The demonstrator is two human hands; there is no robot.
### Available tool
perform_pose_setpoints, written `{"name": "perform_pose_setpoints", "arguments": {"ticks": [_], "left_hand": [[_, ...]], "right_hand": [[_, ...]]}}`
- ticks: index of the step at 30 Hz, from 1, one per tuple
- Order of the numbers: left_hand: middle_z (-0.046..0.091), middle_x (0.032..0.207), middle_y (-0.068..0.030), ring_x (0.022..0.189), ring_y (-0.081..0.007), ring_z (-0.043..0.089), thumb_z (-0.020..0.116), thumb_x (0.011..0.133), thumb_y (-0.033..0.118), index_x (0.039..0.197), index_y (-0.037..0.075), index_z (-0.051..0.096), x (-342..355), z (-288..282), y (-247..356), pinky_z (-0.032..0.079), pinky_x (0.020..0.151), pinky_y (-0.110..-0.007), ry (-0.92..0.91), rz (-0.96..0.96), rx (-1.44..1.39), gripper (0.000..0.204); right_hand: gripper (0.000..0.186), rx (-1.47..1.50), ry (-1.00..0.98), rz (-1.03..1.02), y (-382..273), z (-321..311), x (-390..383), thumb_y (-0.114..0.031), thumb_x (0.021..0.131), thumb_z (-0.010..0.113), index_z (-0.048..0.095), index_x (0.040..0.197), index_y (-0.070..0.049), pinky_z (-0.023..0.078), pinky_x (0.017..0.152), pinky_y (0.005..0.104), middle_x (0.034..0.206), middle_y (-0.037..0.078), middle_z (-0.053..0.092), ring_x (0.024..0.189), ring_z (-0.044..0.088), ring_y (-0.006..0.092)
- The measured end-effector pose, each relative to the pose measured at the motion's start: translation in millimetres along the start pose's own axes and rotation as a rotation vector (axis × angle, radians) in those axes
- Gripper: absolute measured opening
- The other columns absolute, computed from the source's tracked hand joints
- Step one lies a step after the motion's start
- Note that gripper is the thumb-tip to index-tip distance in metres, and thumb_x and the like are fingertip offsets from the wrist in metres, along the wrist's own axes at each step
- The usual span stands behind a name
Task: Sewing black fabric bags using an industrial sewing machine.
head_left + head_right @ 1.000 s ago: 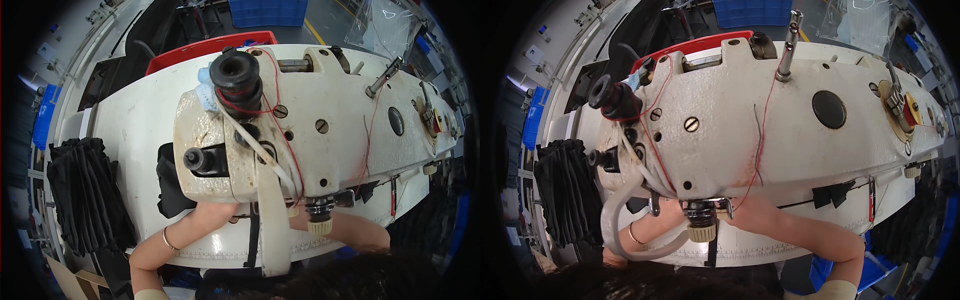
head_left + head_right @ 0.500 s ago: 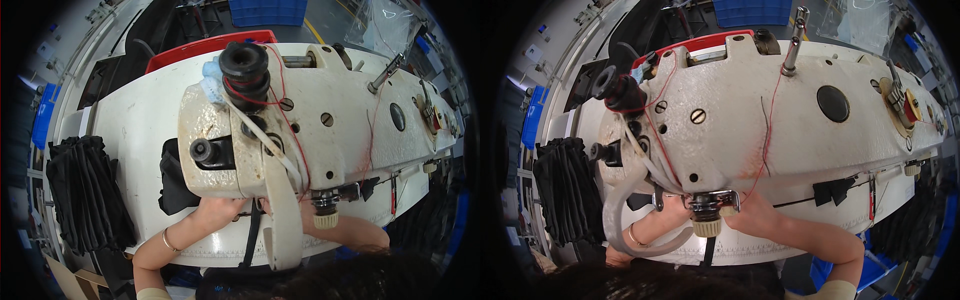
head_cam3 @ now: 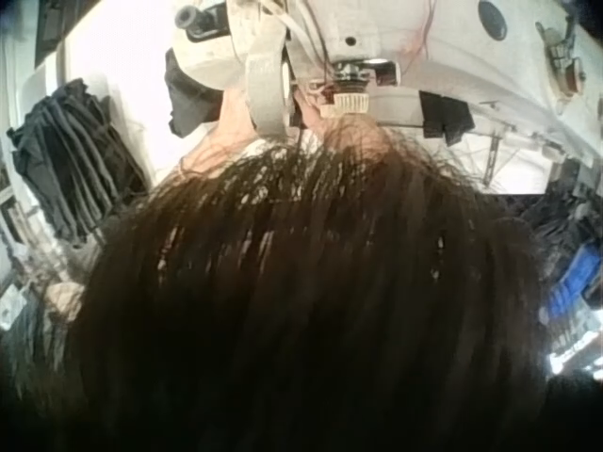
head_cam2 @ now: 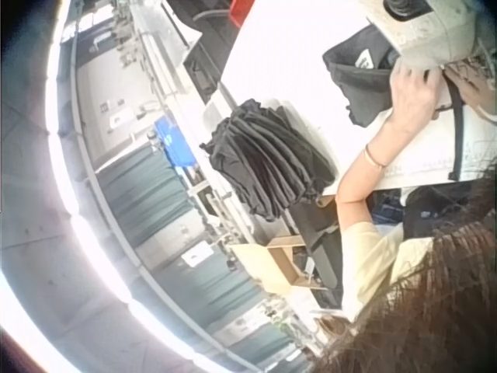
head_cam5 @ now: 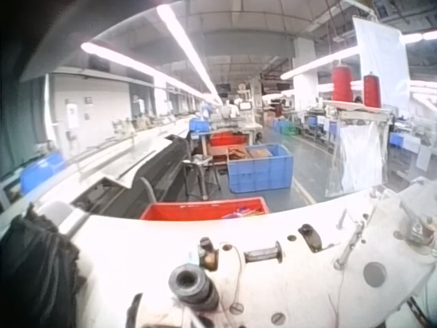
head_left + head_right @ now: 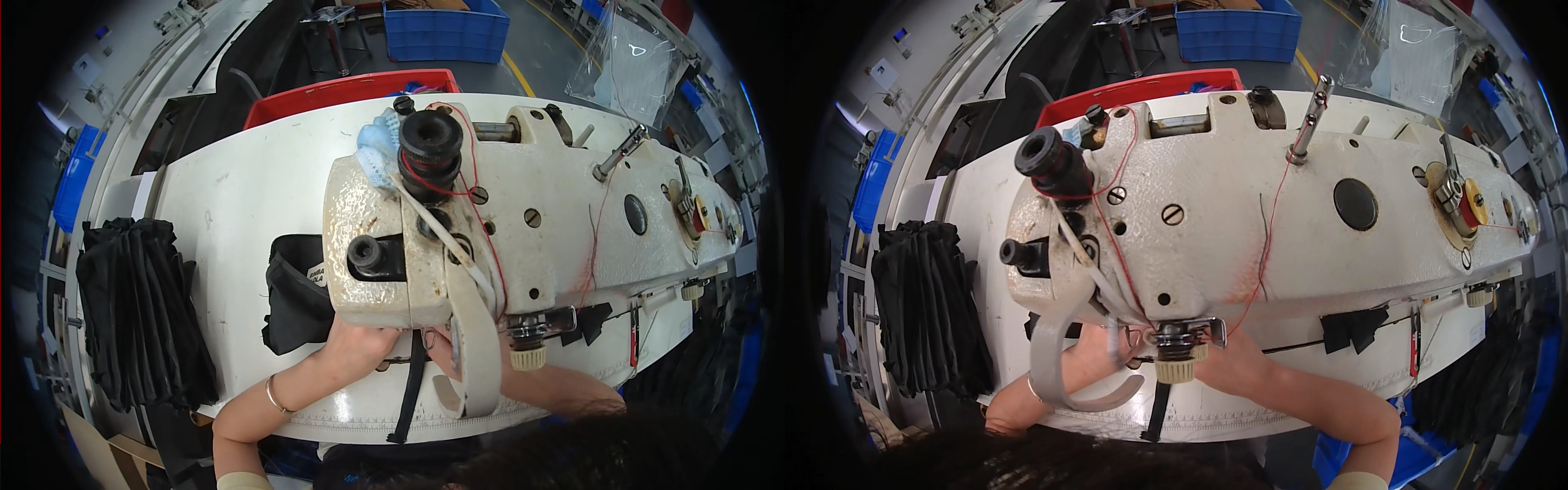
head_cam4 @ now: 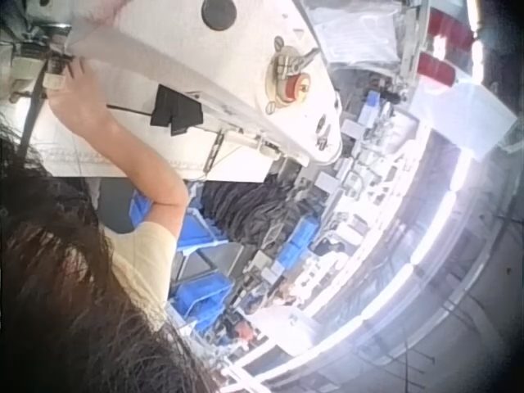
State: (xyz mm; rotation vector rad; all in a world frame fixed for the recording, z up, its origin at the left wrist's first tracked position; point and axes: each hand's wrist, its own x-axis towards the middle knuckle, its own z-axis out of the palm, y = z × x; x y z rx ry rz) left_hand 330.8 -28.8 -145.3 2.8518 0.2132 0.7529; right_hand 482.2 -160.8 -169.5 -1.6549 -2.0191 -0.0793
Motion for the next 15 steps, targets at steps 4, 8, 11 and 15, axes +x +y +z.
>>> {"name": "perform_pose_setpoints", "arguments": {"ticks": [4,8,11,15], "left_hand": [[0.061,0.086,-0.0182,0.077,-0.0389,0.058,0.067,0.071,0.009,0.087,0.004,0.062,-0.4,-5.0,-1.2,0.042,0.084,-0.053,-0.094,0.031,0.122,0.018],[0.062,0.086,-0.019,0.075,-0.0363,0.06,0.068,0.069,0.01,0.087,0.004,0.063,3.6,-3.1,-5.1,0.046,0.08,-0.047,-0.156,-0.019,0.009,0.02],[0.062,0.086,-0.019,0.077,-0.0347,0.061,0.067,0.068,0.011,0.086,0.003,0.064,5.2,-5.2,0.5,0.048,0.076,-0.045,-0.152,-0.01,0.044,0.02],[0.057,0.091,-0.0131,0.092,-0.0279,0.055,0.061,0.065,0.007,0.091,-0.002,0.062,-0.8,-19.1,20.8,0.039,0.089,-0.042,-0.123,-0.045,0.141,0.027]], "right_hand": [[0.03,-0.311,-0.213,-0.316,9.1,-6.5,-8.5,-0.014,0.068,0.059,0.064,0.097,-0.008,0.051,0.075,0.0351,0.099,0.005,0.062,0.096,0.058,0.0196],[0.024,-0.283,0.085,-0.297,19.1,-0.6,-13.6,-0.015,0.062,0.061,0.064,0.084,-0.006,0.051,0.069,0.0342,0.094,0.006,0.061,0.086,0.058,0.0182],[0.018,-0.222,0.065,-0.196,24.4,1.2,-13.4,-0.015,0.054,0.061,0.061,0.071,-0.007,0.047,0.063,0.0312,0.089,0.007,0.059,0.081,0.055,0.0185],[0.022,-0.425,-0.047,-0.281,21.8,-13.1,-10.1,-0.014,0.056,0.061,0.066,0.075,-0.006,0.047,0.071,0.0316,0.092,0.009,0.06,0.081,0.054,0.0189]]}}
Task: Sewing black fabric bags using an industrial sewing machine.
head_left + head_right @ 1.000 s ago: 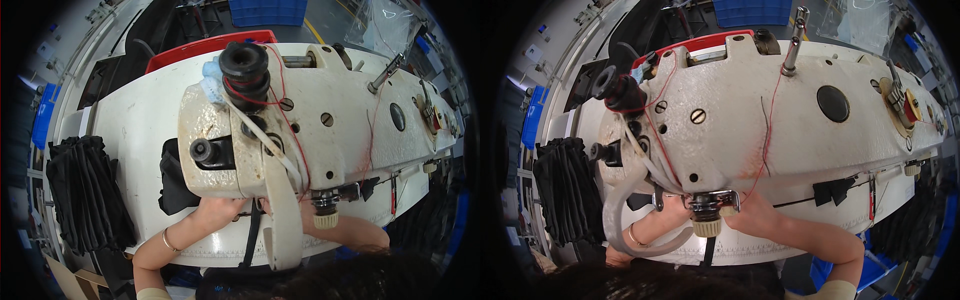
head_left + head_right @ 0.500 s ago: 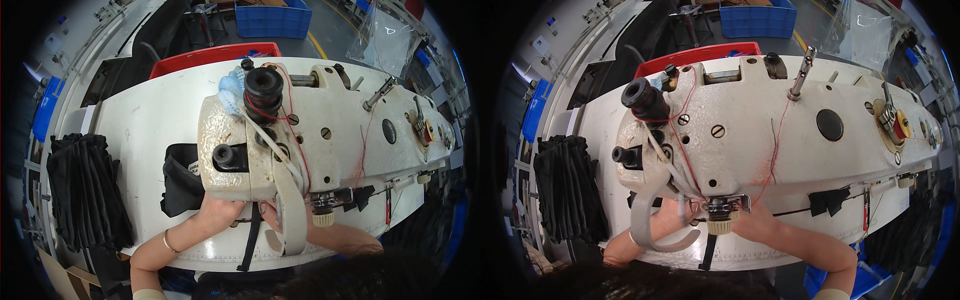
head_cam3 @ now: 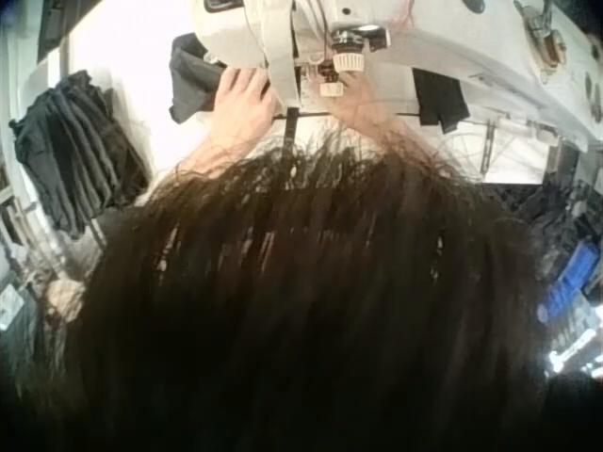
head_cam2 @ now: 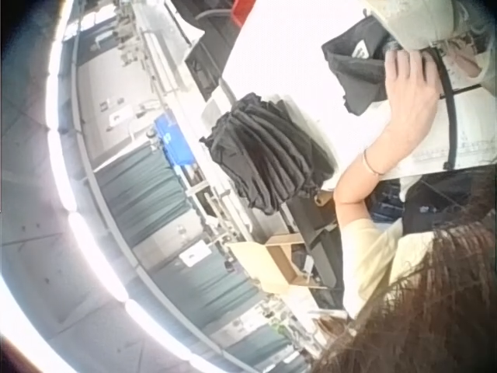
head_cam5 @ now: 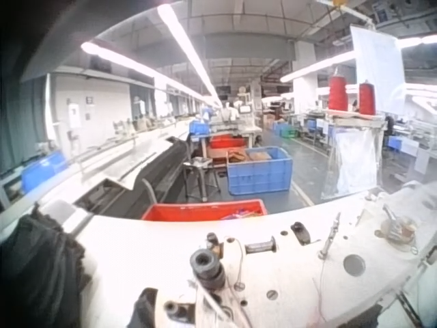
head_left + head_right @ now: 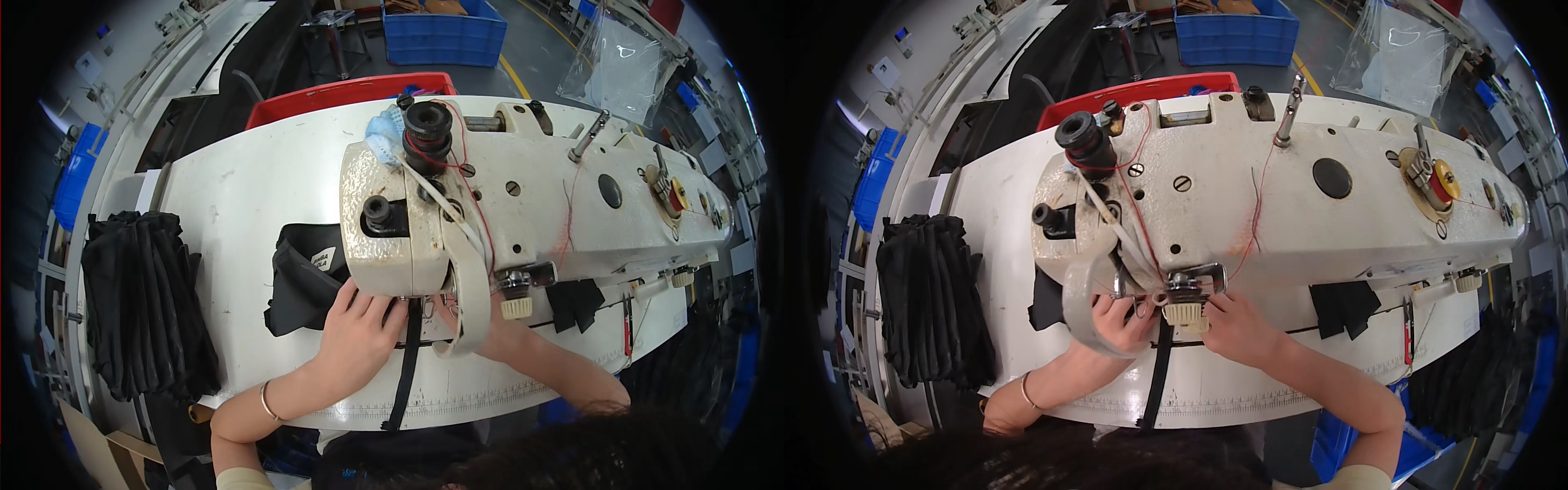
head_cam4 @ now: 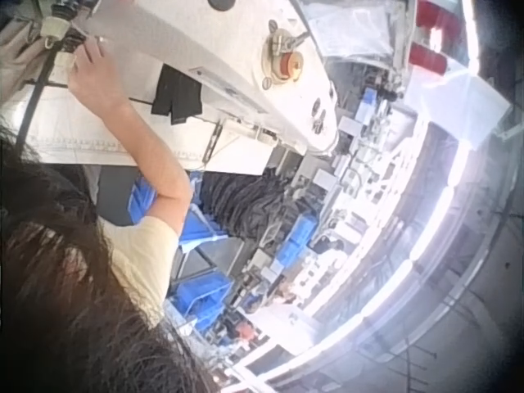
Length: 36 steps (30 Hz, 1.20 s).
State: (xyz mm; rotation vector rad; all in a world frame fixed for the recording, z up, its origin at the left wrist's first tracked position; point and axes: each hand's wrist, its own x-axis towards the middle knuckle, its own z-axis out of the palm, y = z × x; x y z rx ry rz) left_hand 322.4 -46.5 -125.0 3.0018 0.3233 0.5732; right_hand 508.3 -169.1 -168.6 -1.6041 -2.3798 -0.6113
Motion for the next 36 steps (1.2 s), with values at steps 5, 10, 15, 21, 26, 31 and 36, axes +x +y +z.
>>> {"name": "perform_pose_setpoints", "arguments": {"ticks": [5,10,15,21,26,31,36], "left_hand": [[0.049,0.081,-0.009,0.079,-0.0224,0.05,0.059,0.064,0.007,0.089,-0.001,0.058,-3.7,-15.1,7.1,0.042,0.077,-0.035,-0.006,0.089,0.1,0.026],[0.045,0.077,-0.0066,0.073,-0.0201,0.047,0.059,0.062,0.007,0.084,0.001,0.057,1.2,-10.9,4.5,0.037,0.064,-0.03,0.092,0.034,0.044,0.023],[0.045,0.076,-0.0058,0.072,-0.0211,0.048,0.059,0.064,0.004,0.082,0.0,0.059,-2.3,0.8,4.2,0.038,0.062,-0.031,0.083,0.139,-0.007,0.019],[0.062,0.092,-0.0143,0.079,-0.0325,0.057,0.061,0.067,-0.008,0.095,0.004,0.067,-1.7,-4.5,-23.0,0.047,0.067,-0.037,0.036,-0.243,-0.573,0.031],[0.061,0.093,-0.0084,0.084,-0.02,0.058,0.064,0.067,0.004,0.09,0.0,0.066,-11.9,0.0,-8.3,0.048,0.068,-0.031,0.074,0.262,-0.017,0.023],[0.06,0.096,-0.0109,0.085,-0.0211,0.057,0.065,0.067,0.005,0.09,-0.003,0.065,-18.4,15.3,0.7,0.047,0.069,-0.03,0.069,0.217,-0.144,0.024],[0.061,0.095,-0.0085,0.087,-0.0223,0.057,0.065,0.067,0.005,0.09,0.0,0.066,-18.3,21.3,0.6,0.047,0.069,-0.033,0.027,0.126,-0.253,0.024]], "right_hand": [[0.034,0.111,0.047,-0.289,-10.6,-19.3,15.2,-0.015,0.069,0.057,0.065,0.097,0.003,0.048,0.079,0.034,0.102,0.014,0.061,0.092,0.057,0.0251],[0.028,0.079,0.024,-0.16,-25.1,-14.3,25.3,-0.016,0.068,0.057,0.063,0.088,0.002,0.047,0.077,0.0332,0.096,0.01,0.06,0.091,0.056,0.0235],[0.024,0.264,0.116,0.019,-21.7,-4.0,13.1,-0.014,0.066,0.059,0.062,0.086,-0.001,0.046,0.079,0.0355,0.092,0.009,0.059,0.087,0.054,0.0219],[0.025,0.124,0.05,-0.179,-15.7,1.2,5.5,-0.013,0.066,0.058,0.062,0.088,-0.002,0.046,0.083,0.0355,0.094,0.009,0.06,0.091,0.057,0.0215],[0.029,0.246,0.099,-0.074,-22.2,-10.8,0.2,-0.015,0.069,0.058,0.063,0.093,-0.001,0.046,0.086,0.0354,0.095,0.012,0.061,0.085,0.06,0.0222],[0.025,0.246,0.093,-0.068,-24.9,-12.9,0.3,-0.017,0.074,0.057,0.063,0.093,-0.002,0.046,0.088,0.0357,0.092,0.012,0.063,0.084,0.061,0.022],[0.017,0.267,0.076,-0.038,-26.8,-10.6,-1.7,-0.015,0.076,0.058,0.063,0.088,-0.004,0.046,0.088,0.0366,0.084,0.01,0.064,0.081,0.061,0.0215]]}}
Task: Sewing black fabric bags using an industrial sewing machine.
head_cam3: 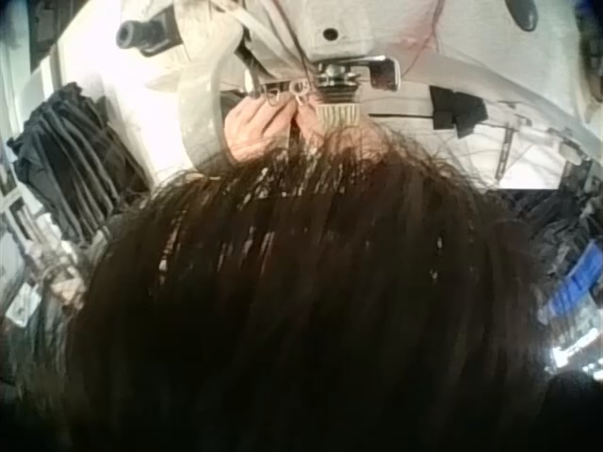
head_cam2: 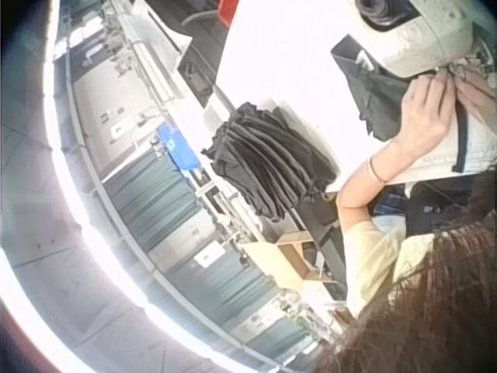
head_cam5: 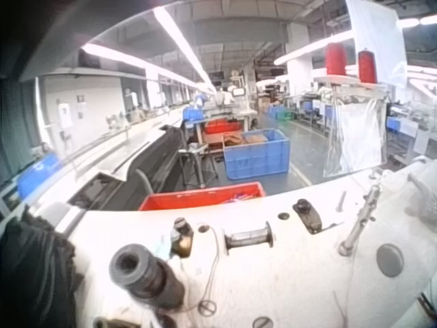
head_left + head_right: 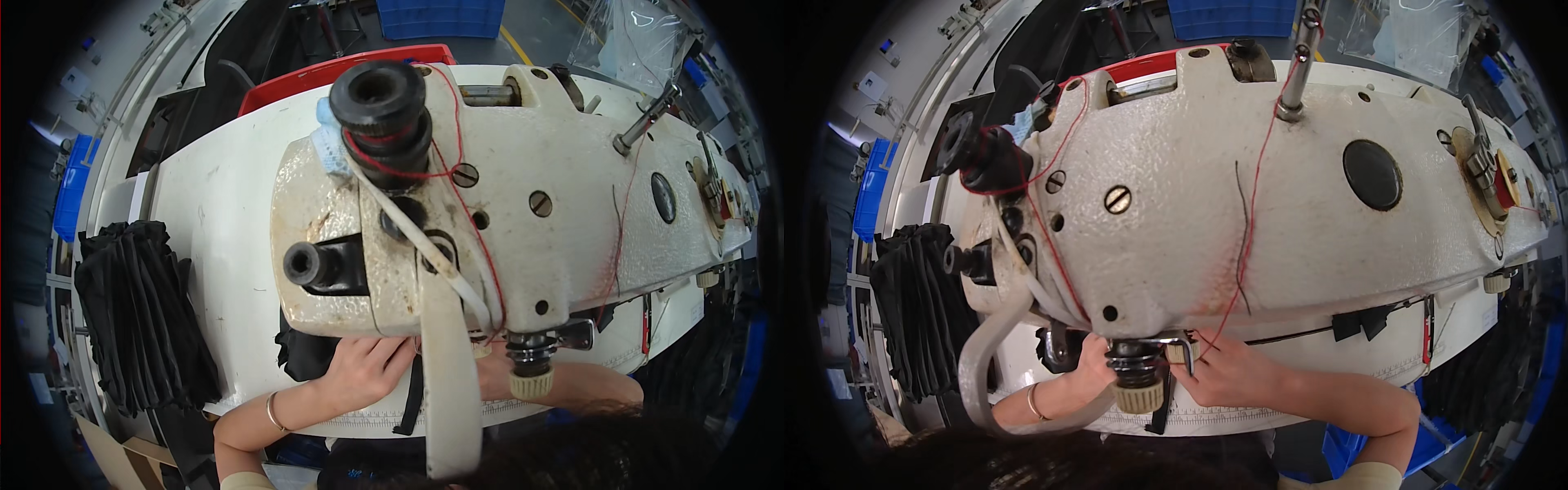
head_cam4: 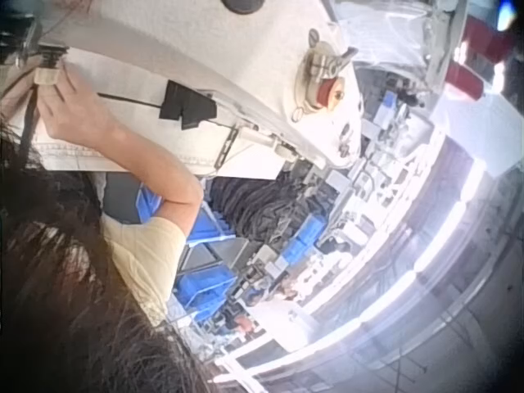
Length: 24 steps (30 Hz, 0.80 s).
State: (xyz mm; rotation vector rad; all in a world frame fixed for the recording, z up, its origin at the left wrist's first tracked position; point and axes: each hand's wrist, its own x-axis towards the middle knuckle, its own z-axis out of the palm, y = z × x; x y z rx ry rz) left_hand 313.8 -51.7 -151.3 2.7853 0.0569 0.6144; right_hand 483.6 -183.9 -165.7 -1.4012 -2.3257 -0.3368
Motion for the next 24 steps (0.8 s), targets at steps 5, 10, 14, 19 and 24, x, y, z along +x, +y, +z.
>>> {"name": "perform_pose_setpoints", "arguments": {"ticks": [5,10,14,19,24], "left_hand": [[0.062,0.091,-0.0115,0.083,-0.0266,0.059,0.061,0.064,0.001,0.089,0.002,0.066,-0.3,5.7,-8.9,0.049,0.068,-0.037,0.006,-0.072,-0.083,0.025],[0.06,0.082,-0.0158,0.077,-0.0342,0.059,0.059,0.06,-0.004,0.086,0.001,0.065,16.0,-2.1,-23.7,0.048,0.065,-0.042,-0.207,-0.267,-0.216,0.028],[0.055,0.073,-0.0149,0.073,-0.0316,0.057,0.06,0.061,0.001,0.079,-0.001,0.06,34.4,-23.0,-3.2,0.045,0.068,-0.041,-0.068,-0.151,-0.109,0.019],[0.054,0.068,-0.0082,0.073,-0.0228,0.054,0.055,0.063,0.01,0.067,0.001,0.058,-2.6,-64.5,64.8,0.041,0.086,-0.031,-0.388,0.486,0.482,0.01],[0.053,0.073,-0.0049,0.069,-0.0163,0.05,0.055,0.069,0.012,0.072,0.004,0.062,-48.3,-50.5,89.2,0.043,0.075,-0.029,-0.202,0.308,0.372,0.011]], "right_hand": [[0.015,0.187,-0.127,0.124,-1.7,9.1,-1.4,-0.013,0.073,0.061,0.062,0.084,-0.002,0.05,0.07,0.0367,0.08,0.008,0.061,0.074,0.058,0.021],[0.026,0.279,-0.166,0.207,16.2,18.6,7.1,-0.012,0.06,0.062,0.064,0.085,-0.003,0.05,0.062,0.0356,0.087,0.007,0.06,0.078,0.057,0.0217],[0.032,-0.053,0.022,-0.015,9.3,2.9,6.9,-0.014,0.062,0.057,0.065,0.091,-0.002,0.047,0.081,0.0338,0.091,0.009,0.06,0.085,0.058,0.0237],[0.033,0.062,0.119,-0.163,-39.5,-23.6,-8.1,-0.015,0.065,0.056,0.063,0.092,0.002,0.047,0.076,0.034,0.096,0.012,0.059,0.09,0.057,0.0252],[0.03,0.035,0.138,-0.023,-59.3,-29.6,-18.5,-0.012,0.074,0.058,0.063,0.1,0.002,0.047,0.072,0.0287,0.099,0.01,0.058,0.09,0.057,0.0204]]}}
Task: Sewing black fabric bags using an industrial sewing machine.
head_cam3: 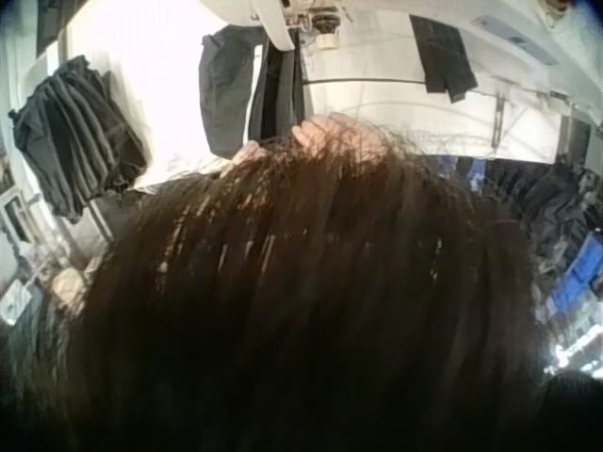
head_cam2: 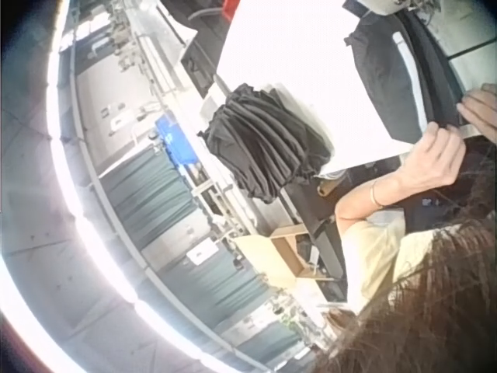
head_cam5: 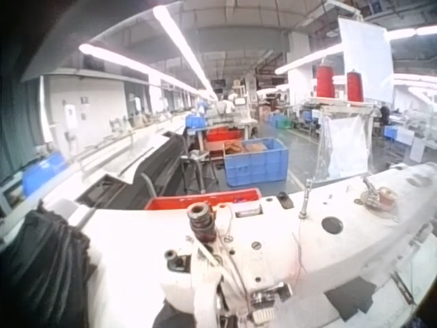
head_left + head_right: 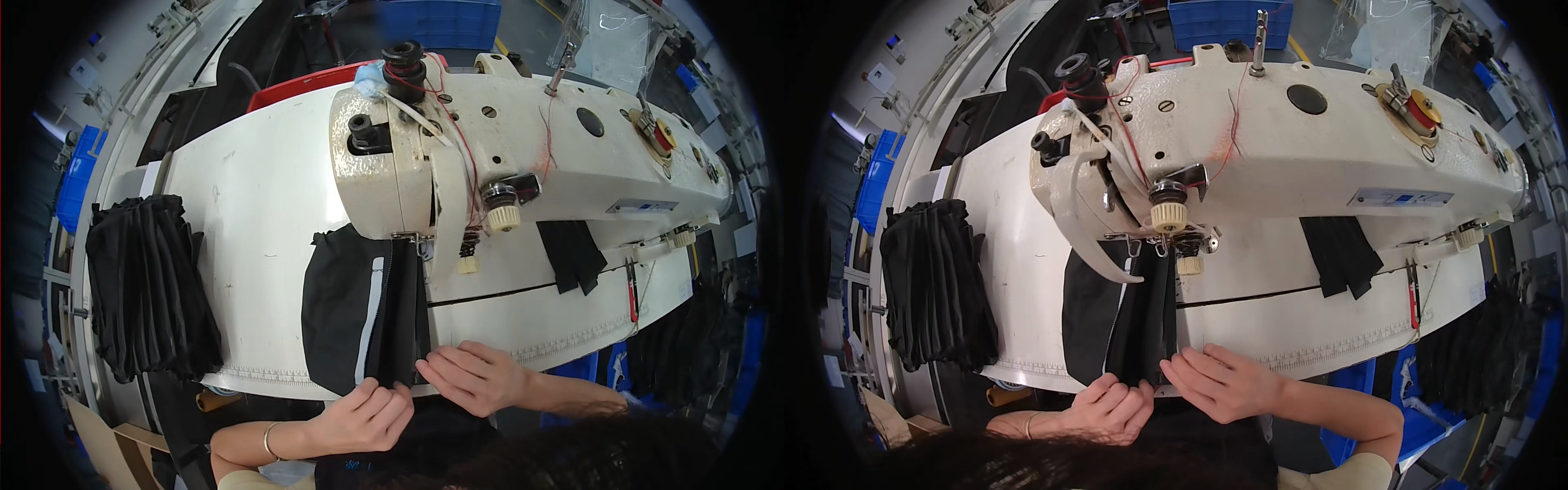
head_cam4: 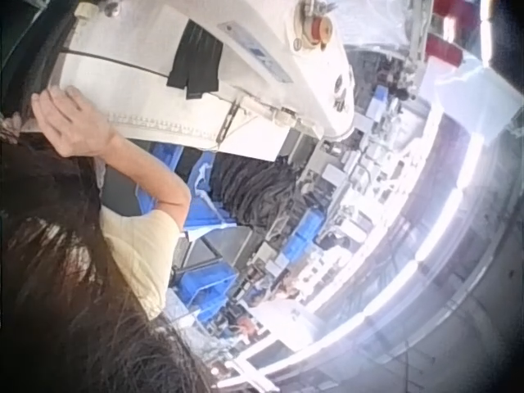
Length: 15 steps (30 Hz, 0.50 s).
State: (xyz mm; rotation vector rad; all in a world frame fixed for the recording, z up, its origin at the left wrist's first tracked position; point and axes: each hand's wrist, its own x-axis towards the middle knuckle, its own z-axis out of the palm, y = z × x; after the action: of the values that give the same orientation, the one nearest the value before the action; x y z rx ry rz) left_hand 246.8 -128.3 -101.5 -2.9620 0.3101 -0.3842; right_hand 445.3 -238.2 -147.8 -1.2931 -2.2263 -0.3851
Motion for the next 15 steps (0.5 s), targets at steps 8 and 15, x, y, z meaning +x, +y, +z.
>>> {"name": "perform_pose_setpoints", "arguments": {"ticks": [8,15], "left_hand": [[0.057,0.086,-0.0054,0.074,-0.0175,0.054,0.06,0.061,-0.004,0.089,0.002,0.066,-11.1,29.6,14.0,0.046,0.069,-0.029,0.357,-0.331,-0.177,0.029],[0.055,0.078,-0.0099,0.069,-0.0156,0.051,0.036,0.056,-0.016,0.093,-0.003,0.064,2.8,-13.6,-65.4,0.04,0.063,-0.023,0.568,-0.855,-0.83,0.048]], "right_hand": [[0.028,0.049,0.075,0.039,-5.1,-5.7,2.6,-0.01,0.074,0.058,0.064,0.099,0.002,0.048,0.069,0.0282,0.097,0.01,0.06,0.089,0.058,0.0206],[0.026,0.079,-0.13,0.02,-8.2,0.3,-5.6,-0.007,0.07,0.061,0.063,0.094,0.004,0.047,0.075,0.0292,0.096,0.011,0.059,0.096,0.057,0.0221]]}}
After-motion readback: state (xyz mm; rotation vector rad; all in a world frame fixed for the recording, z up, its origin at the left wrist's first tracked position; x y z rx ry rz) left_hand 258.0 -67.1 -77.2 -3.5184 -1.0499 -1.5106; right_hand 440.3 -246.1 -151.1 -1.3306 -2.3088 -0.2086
